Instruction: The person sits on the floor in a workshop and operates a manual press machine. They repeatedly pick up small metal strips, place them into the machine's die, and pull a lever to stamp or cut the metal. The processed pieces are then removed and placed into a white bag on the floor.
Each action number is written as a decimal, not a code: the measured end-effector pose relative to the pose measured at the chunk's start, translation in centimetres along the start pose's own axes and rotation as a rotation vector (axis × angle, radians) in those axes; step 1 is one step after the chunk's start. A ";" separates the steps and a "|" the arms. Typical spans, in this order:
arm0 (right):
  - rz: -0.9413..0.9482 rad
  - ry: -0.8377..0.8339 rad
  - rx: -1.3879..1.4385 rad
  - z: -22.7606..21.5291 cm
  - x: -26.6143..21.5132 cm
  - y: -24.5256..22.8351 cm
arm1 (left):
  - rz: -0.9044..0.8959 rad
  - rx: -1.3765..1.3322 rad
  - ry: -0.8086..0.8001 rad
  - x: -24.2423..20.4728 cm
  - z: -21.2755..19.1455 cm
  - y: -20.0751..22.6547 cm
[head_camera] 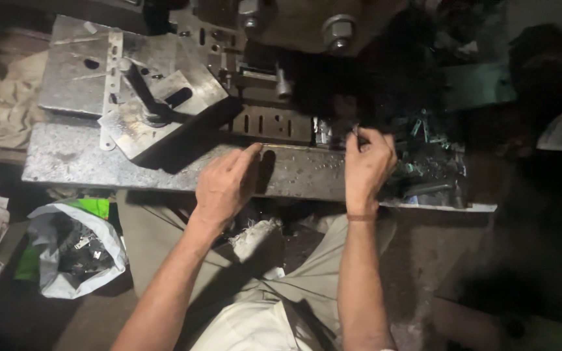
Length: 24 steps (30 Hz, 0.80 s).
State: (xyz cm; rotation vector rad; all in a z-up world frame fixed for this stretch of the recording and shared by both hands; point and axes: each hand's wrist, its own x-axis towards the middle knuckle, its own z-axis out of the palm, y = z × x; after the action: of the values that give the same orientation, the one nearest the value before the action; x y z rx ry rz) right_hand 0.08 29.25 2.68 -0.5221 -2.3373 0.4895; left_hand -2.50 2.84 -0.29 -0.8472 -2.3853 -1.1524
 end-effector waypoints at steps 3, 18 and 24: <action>0.045 -0.006 0.066 -0.6 -0.5 -0.1 | 0.008 -0.009 0.013 -0.2 0.0 -0.1; -0.023 -0.314 0.591 -3.0 -7.2 -4.8 | -0.569 -0.885 -0.047 3.3 0.3 6.2; 0.225 -0.529 1.014 -2.5 -7.5 -6.1 | -0.657 -1.186 -0.064 2.2 2.3 4.1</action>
State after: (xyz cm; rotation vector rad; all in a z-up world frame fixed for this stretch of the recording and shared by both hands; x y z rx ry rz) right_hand 5.56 20.95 3.27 -0.1516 -2.0963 1.9498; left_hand -1.67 7.48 1.90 -0.3087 -1.8767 -2.9273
